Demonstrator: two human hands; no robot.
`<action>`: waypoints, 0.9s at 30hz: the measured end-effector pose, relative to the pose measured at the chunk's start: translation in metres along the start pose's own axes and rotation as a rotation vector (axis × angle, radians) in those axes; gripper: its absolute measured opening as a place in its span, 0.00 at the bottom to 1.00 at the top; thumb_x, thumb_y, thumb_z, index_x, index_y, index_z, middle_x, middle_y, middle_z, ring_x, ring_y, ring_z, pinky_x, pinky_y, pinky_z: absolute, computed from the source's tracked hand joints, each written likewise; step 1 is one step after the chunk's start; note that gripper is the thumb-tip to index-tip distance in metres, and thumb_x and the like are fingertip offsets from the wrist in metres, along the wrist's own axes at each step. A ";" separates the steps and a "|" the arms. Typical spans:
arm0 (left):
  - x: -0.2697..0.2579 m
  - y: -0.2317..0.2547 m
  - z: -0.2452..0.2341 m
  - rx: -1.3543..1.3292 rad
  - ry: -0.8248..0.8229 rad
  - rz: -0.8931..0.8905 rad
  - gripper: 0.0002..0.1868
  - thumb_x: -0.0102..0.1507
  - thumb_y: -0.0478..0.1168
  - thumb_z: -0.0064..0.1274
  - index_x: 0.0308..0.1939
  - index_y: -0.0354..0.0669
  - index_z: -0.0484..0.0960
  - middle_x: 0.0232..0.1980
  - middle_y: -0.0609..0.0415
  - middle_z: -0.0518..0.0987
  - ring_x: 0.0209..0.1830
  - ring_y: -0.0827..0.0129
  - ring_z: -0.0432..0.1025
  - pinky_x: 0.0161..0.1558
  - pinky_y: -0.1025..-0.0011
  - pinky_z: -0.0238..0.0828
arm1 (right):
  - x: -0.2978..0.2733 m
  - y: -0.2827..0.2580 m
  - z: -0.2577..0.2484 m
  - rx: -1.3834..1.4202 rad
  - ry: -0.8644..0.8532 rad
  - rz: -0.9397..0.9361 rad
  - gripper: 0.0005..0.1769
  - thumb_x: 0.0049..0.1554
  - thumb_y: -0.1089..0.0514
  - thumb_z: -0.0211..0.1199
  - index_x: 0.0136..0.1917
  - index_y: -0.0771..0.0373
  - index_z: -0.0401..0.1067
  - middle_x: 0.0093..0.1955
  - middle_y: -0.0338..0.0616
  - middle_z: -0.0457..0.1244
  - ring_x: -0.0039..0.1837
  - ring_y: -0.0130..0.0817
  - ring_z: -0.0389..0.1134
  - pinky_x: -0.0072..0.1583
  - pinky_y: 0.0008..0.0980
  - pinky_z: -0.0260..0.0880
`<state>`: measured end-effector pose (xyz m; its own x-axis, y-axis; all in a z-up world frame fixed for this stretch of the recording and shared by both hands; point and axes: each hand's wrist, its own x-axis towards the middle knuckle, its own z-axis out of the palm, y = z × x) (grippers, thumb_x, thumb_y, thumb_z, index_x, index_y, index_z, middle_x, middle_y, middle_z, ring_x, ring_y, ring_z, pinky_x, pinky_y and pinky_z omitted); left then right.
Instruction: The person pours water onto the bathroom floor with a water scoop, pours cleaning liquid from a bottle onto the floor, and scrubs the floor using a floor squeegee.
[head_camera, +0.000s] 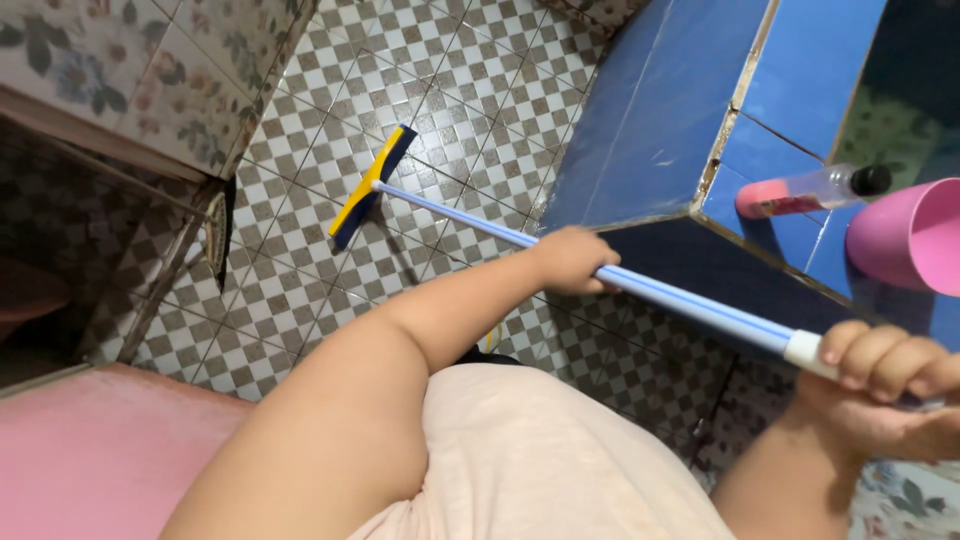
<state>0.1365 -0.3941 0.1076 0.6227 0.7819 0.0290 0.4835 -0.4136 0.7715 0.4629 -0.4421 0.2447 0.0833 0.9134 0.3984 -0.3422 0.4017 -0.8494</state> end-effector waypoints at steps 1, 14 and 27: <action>-0.001 -0.008 0.003 0.001 -0.002 0.005 0.13 0.61 0.56 0.59 0.36 0.53 0.85 0.36 0.51 0.82 0.45 0.53 0.77 0.51 0.53 0.72 | -0.006 0.000 0.003 -0.002 0.003 -0.005 0.25 0.63 0.33 0.50 0.41 0.53 0.53 0.24 0.33 0.45 0.28 0.27 0.46 0.38 0.31 0.51; -0.054 -0.115 -0.002 0.025 0.007 -0.388 0.12 0.55 0.46 0.62 0.41 0.51 0.86 0.42 0.48 0.84 0.45 0.50 0.78 0.48 0.53 0.74 | -0.017 0.077 0.124 0.191 -0.252 0.159 0.26 0.68 0.48 0.54 0.30 0.58 0.56 0.26 0.38 0.52 0.33 0.32 0.55 0.46 0.36 0.59; -0.031 -0.069 0.061 0.214 0.306 -0.556 0.16 0.65 0.51 0.57 0.36 0.41 0.83 0.42 0.42 0.82 0.47 0.44 0.75 0.51 0.50 0.70 | -0.016 0.043 0.069 0.145 -0.197 0.240 0.25 0.66 0.50 0.48 0.29 0.59 0.55 0.26 0.45 0.52 0.33 0.39 0.55 0.47 0.42 0.63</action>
<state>0.1214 -0.4180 0.0150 0.0581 0.9893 -0.1336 0.8131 0.0307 0.5814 0.3818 -0.4436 0.2255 -0.1934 0.9449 0.2641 -0.4606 0.1502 -0.8748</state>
